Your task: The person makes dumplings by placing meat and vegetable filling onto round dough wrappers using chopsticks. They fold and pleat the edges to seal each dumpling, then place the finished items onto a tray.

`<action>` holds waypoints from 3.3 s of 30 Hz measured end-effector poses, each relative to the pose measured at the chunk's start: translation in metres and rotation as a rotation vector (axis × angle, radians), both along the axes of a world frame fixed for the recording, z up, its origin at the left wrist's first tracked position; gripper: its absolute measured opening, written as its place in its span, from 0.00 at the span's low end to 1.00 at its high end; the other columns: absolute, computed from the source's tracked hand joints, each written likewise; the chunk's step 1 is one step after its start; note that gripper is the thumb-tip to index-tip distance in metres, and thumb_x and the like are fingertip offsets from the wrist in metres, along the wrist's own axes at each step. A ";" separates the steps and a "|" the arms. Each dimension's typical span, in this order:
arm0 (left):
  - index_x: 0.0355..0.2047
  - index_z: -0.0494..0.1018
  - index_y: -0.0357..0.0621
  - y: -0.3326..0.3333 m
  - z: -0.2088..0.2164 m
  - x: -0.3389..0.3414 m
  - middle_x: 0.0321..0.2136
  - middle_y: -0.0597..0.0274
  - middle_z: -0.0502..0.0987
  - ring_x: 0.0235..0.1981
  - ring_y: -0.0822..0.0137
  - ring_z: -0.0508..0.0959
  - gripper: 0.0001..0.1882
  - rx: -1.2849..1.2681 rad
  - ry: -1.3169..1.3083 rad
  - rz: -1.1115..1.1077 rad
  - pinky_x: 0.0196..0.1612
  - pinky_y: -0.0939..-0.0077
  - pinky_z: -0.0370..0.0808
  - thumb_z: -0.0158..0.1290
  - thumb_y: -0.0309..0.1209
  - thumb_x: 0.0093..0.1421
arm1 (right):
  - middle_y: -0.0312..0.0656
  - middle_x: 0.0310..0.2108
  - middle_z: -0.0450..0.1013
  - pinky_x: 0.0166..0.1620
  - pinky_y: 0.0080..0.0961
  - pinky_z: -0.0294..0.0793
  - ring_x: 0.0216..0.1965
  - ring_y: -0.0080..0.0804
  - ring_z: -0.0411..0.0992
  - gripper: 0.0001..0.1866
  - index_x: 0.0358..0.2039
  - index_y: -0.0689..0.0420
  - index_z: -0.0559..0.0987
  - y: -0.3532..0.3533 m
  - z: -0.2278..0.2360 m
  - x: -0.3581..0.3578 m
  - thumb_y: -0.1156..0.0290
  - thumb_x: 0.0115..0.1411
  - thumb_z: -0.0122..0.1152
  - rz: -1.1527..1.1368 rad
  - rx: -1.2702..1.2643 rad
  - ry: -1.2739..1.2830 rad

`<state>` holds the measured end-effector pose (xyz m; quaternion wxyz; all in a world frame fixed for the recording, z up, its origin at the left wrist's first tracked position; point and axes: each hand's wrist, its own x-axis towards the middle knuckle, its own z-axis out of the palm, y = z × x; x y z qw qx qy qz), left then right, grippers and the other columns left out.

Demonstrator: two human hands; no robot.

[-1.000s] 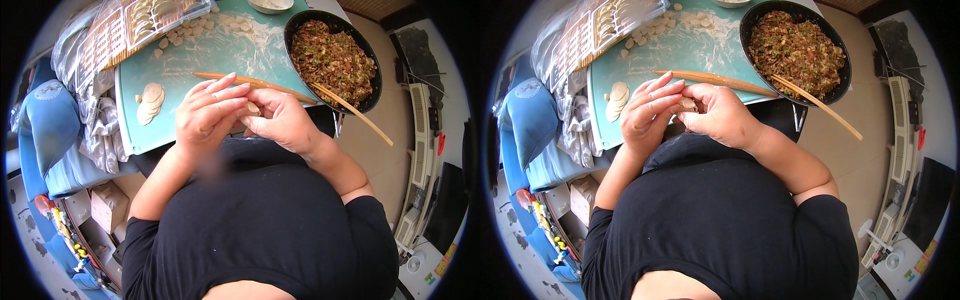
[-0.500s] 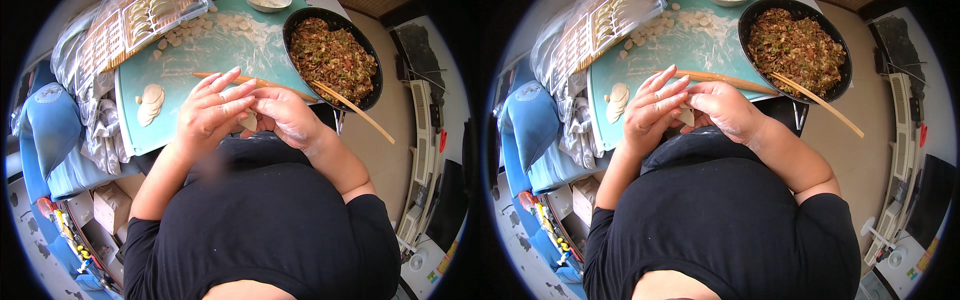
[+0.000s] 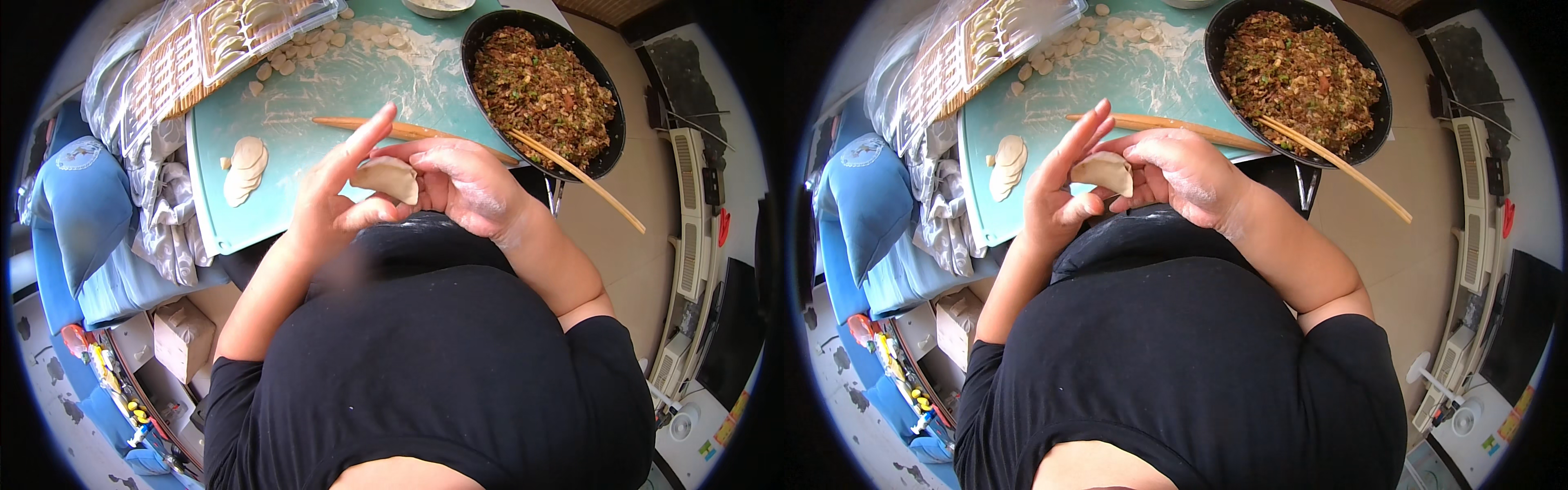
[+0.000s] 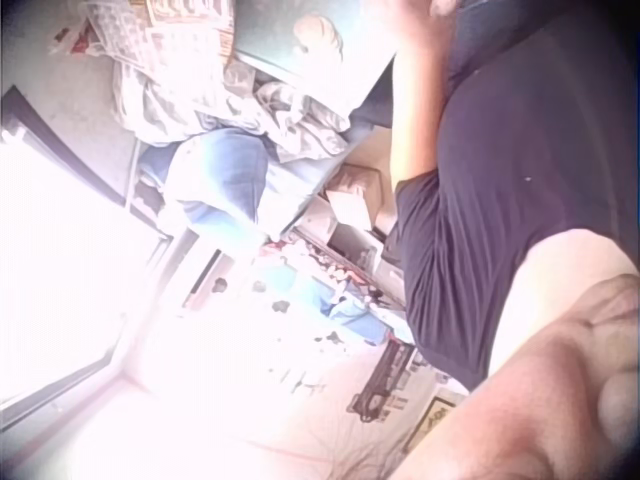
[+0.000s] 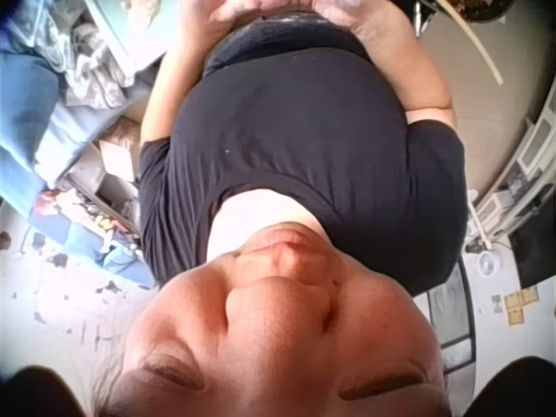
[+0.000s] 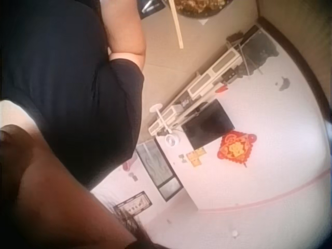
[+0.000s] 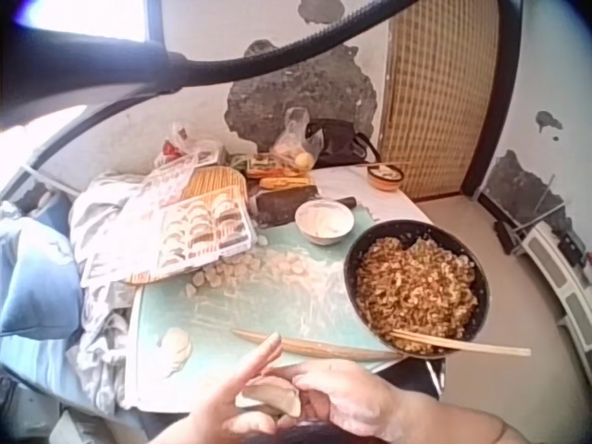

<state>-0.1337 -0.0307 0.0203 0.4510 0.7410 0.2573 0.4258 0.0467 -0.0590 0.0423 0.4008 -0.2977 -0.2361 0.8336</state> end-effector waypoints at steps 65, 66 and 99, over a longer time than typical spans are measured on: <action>0.44 0.69 0.35 -0.007 0.004 -0.026 0.30 0.64 0.75 0.27 0.78 0.73 0.20 -0.742 -0.191 -0.118 0.26 0.87 0.69 0.58 0.31 0.53 | 0.47 0.18 0.66 0.26 0.33 0.65 0.22 0.45 0.66 0.11 0.20 0.59 0.69 0.019 0.008 -0.009 0.68 0.56 0.52 0.115 1.158 -1.083; 0.44 0.69 0.35 -0.007 0.003 -0.026 0.30 0.64 0.75 0.27 0.78 0.73 0.20 -0.738 -0.185 -0.129 0.25 0.88 0.68 0.58 0.31 0.54 | 0.47 0.18 0.66 0.26 0.33 0.65 0.22 0.45 0.66 0.11 0.20 0.59 0.69 0.019 0.007 -0.009 0.68 0.56 0.52 0.118 1.146 -1.057; 0.49 0.66 0.35 -0.006 0.001 -0.022 0.40 0.57 0.75 0.38 0.70 0.75 0.21 -0.728 -0.305 0.012 0.41 0.77 0.74 0.55 0.29 0.56 | 0.46 0.18 0.68 0.26 0.29 0.64 0.20 0.35 0.65 0.12 0.22 0.61 0.71 0.004 -0.007 -0.017 0.68 0.60 0.50 -0.111 0.989 -1.056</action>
